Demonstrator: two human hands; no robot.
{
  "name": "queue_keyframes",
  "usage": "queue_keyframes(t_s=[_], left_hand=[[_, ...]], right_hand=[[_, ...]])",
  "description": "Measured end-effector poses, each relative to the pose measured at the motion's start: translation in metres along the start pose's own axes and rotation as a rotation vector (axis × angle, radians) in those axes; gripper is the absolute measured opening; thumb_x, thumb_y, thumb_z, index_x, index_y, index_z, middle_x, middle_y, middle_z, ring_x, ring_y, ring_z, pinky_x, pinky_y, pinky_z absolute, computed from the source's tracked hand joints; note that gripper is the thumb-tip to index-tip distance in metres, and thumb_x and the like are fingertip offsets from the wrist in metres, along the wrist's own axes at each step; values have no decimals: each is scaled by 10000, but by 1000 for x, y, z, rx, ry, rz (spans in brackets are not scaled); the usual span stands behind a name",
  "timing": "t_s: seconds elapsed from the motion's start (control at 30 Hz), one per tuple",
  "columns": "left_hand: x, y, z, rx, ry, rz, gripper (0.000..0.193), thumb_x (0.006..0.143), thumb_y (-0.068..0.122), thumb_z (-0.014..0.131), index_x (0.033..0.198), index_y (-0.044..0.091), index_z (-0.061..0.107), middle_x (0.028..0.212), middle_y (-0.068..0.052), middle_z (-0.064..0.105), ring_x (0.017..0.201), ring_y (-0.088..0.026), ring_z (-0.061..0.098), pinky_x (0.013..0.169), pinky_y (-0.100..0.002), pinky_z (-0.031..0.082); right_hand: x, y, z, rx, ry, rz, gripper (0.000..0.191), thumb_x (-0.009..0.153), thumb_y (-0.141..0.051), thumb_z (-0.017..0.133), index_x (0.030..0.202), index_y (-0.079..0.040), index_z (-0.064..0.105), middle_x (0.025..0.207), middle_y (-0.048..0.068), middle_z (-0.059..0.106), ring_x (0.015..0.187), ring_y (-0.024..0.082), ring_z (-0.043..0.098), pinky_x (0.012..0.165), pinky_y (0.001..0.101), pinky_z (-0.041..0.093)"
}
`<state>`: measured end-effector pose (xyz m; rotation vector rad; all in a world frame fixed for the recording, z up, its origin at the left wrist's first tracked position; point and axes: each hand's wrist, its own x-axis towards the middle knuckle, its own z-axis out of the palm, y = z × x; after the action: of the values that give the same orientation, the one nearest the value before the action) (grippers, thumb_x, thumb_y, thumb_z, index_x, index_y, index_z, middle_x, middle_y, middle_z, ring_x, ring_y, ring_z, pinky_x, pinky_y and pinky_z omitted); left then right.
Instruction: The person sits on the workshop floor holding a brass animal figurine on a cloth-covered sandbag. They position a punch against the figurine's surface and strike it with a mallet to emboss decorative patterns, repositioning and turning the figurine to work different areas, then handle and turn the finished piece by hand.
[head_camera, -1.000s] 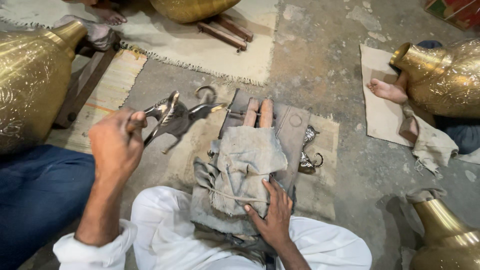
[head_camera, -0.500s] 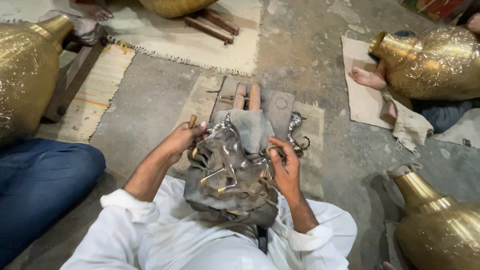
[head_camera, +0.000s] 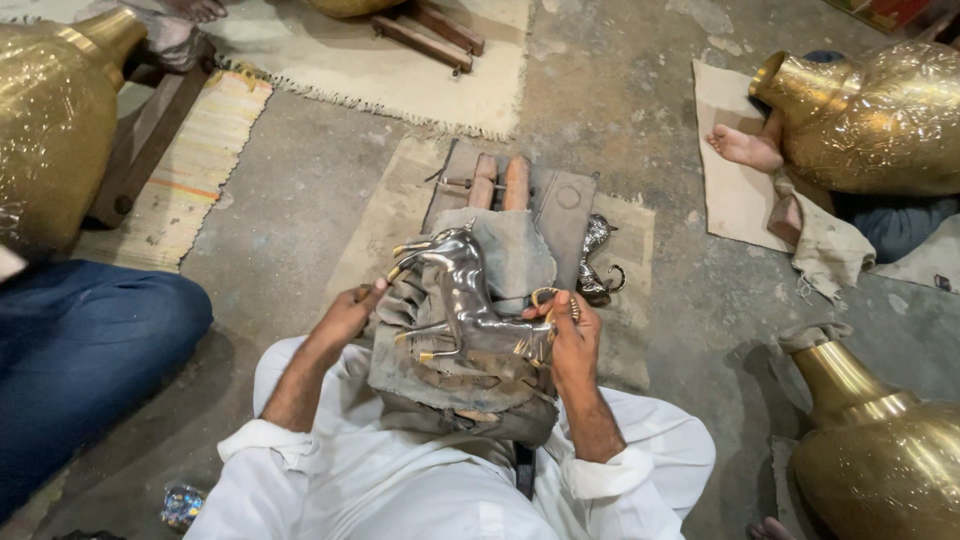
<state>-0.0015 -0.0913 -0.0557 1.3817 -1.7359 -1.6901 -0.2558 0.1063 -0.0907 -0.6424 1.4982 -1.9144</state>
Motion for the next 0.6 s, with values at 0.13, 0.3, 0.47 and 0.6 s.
queue_keyframes(t_s=[0.13, 0.3, 0.47, 0.6], left_hand=[[-5, -10, 4, -229, 169, 262, 330, 1004, 307, 682, 1058, -17, 722, 863, -4, 689, 806, -108, 578, 754, -293, 478], [-8, -6, -4, -540, 313, 412, 257, 1089, 210, 663, 958, -5, 615, 773, 24, 534, 714, -78, 464, 635, -273, 405], [-36, 19, 21, -218, 155, 687, 112, 999, 121, 627, 955, 25, 668, 802, -5, 622, 695, -130, 551, 627, -295, 464], [-44, 51, 65, 529, -172, 1105, 243, 819, 195, 766, 984, 77, 632, 958, -98, 606, 878, -317, 666, 734, -461, 539]], right_hand=[[-4, 0, -2, 101, 12, -118, 347, 1087, -313, 573, 905, -19, 612, 845, 92, 675, 786, 184, 684, 771, 336, 557], [-10, -3, -6, 117, 123, -177, 344, 1097, -318, 567, 913, -31, 607, 846, 93, 678, 782, 182, 671, 790, 327, 531], [-20, -4, 2, -31, 156, -163, 379, 1088, -375, 533, 916, -45, 602, 837, 83, 691, 786, 153, 665, 784, 308, 528], [-26, -7, 7, -223, 166, -170, 441, 1111, -403, 478, 899, -40, 612, 794, 72, 674, 765, 129, 644, 747, 289, 498]])
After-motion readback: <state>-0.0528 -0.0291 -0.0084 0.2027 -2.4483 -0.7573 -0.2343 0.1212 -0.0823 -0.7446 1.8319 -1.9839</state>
